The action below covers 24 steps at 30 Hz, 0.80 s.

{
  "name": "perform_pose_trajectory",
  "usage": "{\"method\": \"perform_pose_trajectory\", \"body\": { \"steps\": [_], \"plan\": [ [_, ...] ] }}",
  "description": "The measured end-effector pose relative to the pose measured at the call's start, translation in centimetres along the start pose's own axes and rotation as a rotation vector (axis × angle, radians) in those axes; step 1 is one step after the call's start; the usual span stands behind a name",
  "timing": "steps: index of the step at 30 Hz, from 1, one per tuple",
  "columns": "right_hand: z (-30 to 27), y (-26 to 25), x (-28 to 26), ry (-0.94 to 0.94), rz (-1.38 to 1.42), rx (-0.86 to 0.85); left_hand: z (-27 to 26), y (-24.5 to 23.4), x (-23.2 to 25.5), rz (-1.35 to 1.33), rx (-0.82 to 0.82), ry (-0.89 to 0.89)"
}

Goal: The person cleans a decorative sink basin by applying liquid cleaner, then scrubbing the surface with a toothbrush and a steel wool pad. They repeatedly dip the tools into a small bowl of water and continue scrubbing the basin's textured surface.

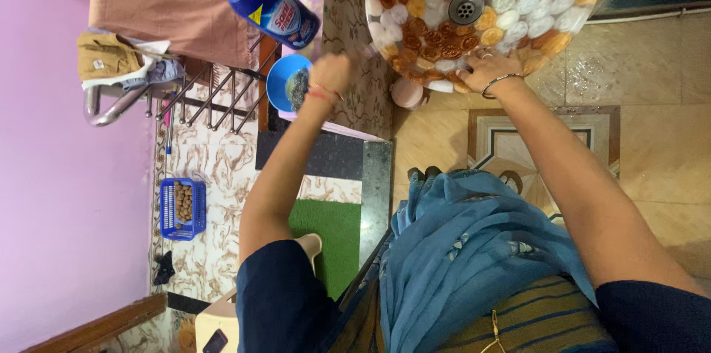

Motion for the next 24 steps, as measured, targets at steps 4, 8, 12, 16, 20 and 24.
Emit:
{"method": "perform_pose_trajectory", "body": {
  "steps": [4, 8, 12, 16, 20, 24],
  "plan": [
    [0.4, 0.6, 0.2, 0.024, -0.037, -0.043, -0.7, -1.3, 0.6, -0.060, 0.197, -0.062],
    [0.6, 1.1, 0.4, 0.020, -0.047, -0.028, -2.0, 2.1, 9.0, 0.003, 0.045, 0.194],
    [0.2, 0.8, 0.3, -0.023, -0.025, 0.065, -0.2, 1.2, 7.2, 0.040, 0.047, 0.071],
    [-0.2, 0.4, 0.2, 0.007, -0.031, 0.042, 1.3, -0.9, 4.6, -0.009, 0.284, -0.066],
    [-0.2, 0.8, 0.2, 0.014, -0.058, 0.023, -0.6, 2.3, 11.7, -0.073, 0.125, 0.157],
    [1.2, 1.3, 0.6, -0.041, -0.055, 0.146, 0.8, 3.0, 11.4, -0.007, 0.022, 0.158]
  ]
}}
Point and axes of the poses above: each hand's wrist, its own z-axis towards the middle knuckle, its own y-axis out of the palm, x = y × z, the point moved 4 cm from there along z, towards the middle knuckle, and after that the axes turned 1 degree about y, right-handed, at the moved point
